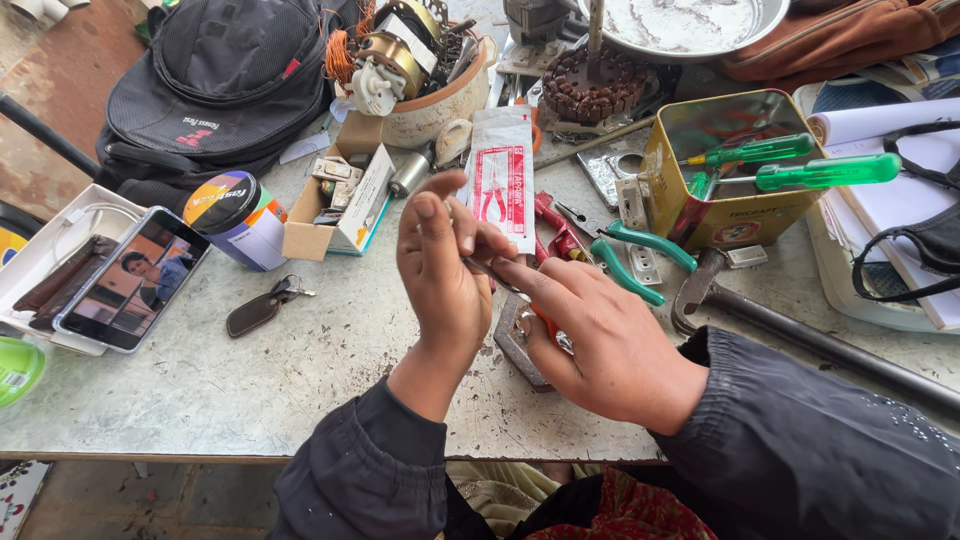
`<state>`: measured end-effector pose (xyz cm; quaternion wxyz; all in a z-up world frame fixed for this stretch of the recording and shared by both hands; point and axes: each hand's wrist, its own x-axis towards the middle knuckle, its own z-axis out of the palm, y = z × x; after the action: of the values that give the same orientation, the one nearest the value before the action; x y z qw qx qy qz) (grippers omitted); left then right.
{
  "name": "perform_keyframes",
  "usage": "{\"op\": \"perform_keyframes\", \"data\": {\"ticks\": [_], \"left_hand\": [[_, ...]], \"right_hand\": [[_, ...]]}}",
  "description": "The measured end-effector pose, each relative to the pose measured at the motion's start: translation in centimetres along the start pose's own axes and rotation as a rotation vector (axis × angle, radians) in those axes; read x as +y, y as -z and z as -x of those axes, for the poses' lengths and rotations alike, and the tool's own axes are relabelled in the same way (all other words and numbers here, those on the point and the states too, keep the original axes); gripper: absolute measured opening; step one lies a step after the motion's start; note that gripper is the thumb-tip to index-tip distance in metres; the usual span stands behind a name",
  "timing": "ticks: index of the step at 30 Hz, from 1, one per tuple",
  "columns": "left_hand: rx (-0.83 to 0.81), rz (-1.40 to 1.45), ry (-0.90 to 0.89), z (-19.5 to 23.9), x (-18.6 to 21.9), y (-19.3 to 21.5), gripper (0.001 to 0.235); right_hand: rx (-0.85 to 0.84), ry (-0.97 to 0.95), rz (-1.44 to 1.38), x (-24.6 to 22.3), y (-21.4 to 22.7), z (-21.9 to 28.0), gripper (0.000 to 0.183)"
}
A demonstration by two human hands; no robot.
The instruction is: The person uses pliers and a screwdriver to manipulate small metal components on a cluttered workbench. They repeatedly pick up, adjust, and place small parts into a hexagonal tray while a smartphone plays a video nearby.
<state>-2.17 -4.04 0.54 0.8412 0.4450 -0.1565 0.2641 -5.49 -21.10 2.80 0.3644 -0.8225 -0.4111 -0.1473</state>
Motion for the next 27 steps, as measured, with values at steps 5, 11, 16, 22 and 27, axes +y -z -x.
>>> {"op": "perform_keyframes", "data": {"ticks": [5, 11, 16, 22, 27], "left_hand": [[0.166, 0.126, -0.014, 0.3, 0.7, -0.8, 0.037], [0.220, 0.186, 0.000, 0.7, 1.7, -1.1, 0.035], [0.063, 0.132, 0.054, 0.6, 2.2, -0.8, 0.044], [-0.138, 0.095, 0.056, 0.8, 2.4, 0.0, 0.063], [-0.152, 0.018, -0.030, 1.2, 1.9, 0.5, 0.061]], "right_hand": [[0.060, 0.032, -0.113, -0.4, -0.6, 0.4, 0.058], [0.091, 0.070, -0.148, -1.0, -0.6, 0.2, 0.060], [0.062, 0.170, 0.060, -1.5, 1.0, -0.2, 0.063], [0.073, 0.269, 0.150, -1.7, 1.9, 0.0, 0.064], [0.016, 0.116, -0.062, -1.0, 1.4, 0.7, 0.059]]}}
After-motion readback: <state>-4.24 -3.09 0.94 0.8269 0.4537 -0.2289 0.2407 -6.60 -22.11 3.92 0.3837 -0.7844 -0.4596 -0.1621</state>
